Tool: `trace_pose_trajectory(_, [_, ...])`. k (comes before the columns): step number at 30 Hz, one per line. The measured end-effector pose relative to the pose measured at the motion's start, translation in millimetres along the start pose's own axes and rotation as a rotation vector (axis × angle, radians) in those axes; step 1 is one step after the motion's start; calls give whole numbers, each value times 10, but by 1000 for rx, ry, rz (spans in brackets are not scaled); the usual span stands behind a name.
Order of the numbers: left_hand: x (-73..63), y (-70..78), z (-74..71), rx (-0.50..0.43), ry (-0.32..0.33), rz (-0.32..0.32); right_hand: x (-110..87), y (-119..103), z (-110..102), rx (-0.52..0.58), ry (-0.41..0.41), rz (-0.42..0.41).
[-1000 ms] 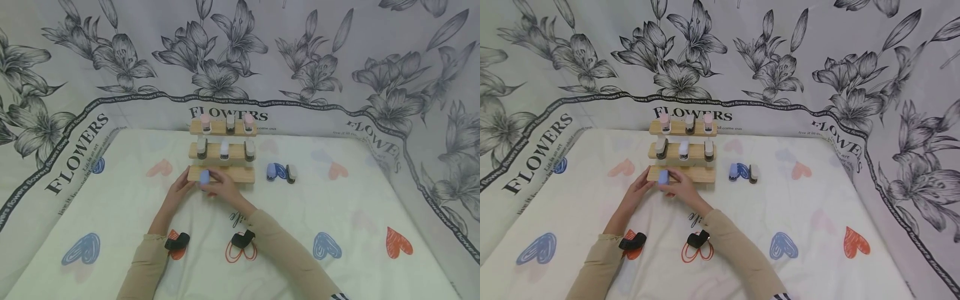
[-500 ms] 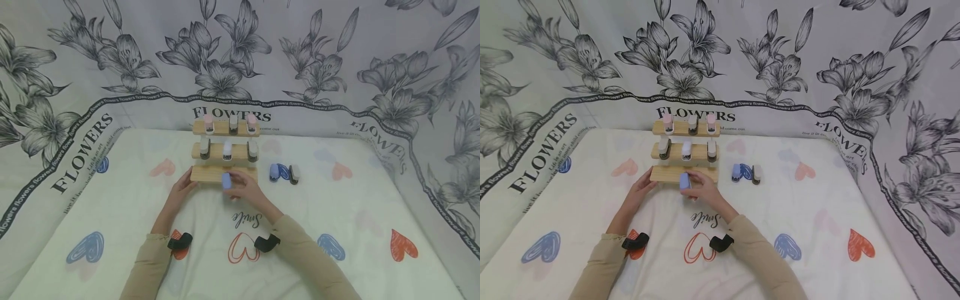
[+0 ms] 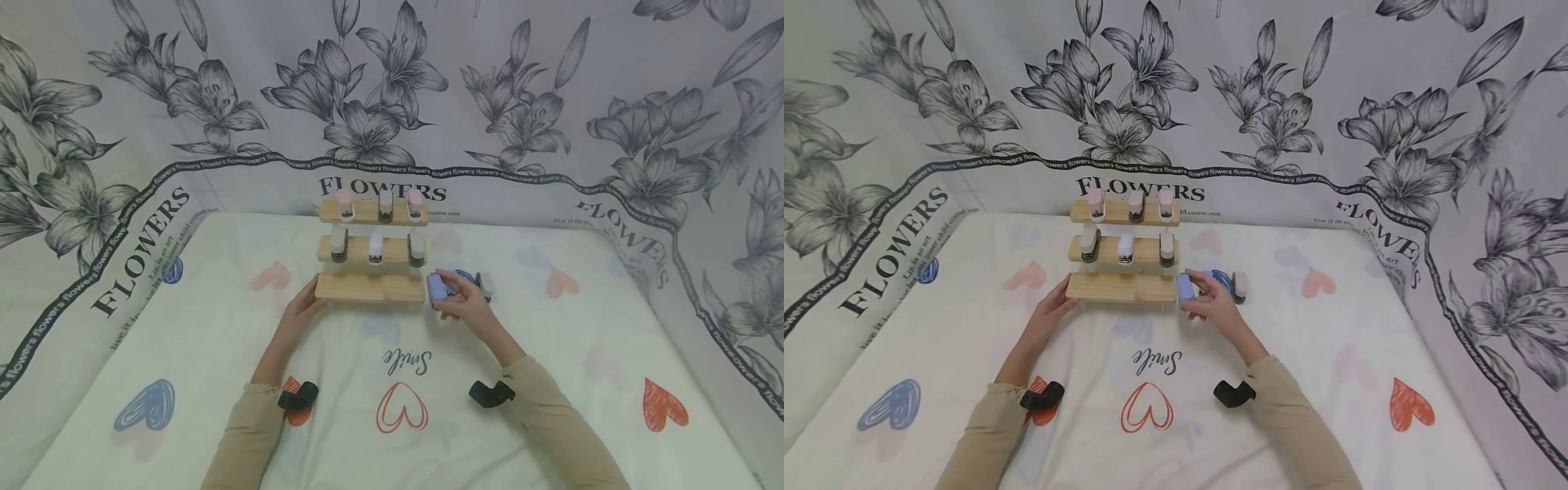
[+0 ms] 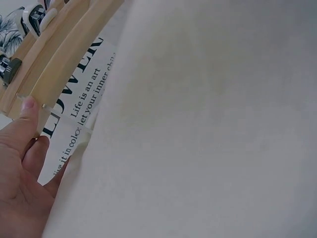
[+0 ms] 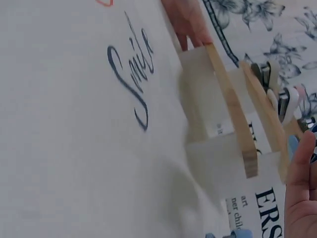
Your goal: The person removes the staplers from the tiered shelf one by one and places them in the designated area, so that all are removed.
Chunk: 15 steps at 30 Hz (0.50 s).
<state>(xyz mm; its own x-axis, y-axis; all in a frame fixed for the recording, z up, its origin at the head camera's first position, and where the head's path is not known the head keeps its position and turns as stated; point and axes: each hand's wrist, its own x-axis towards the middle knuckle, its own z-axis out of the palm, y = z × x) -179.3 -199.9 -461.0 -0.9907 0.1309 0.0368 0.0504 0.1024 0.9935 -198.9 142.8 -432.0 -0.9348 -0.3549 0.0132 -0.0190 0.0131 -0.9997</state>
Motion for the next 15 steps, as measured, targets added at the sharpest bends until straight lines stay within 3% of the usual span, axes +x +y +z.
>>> trace_pose_trajectory(7, [6,5,-1,24,-6,-4,-99,-3,-380,-19,47,-49])
trace_pose_trajectory(15, [78,-224,-45,27,20,0,-211,-169,-684,-32,140,-33])
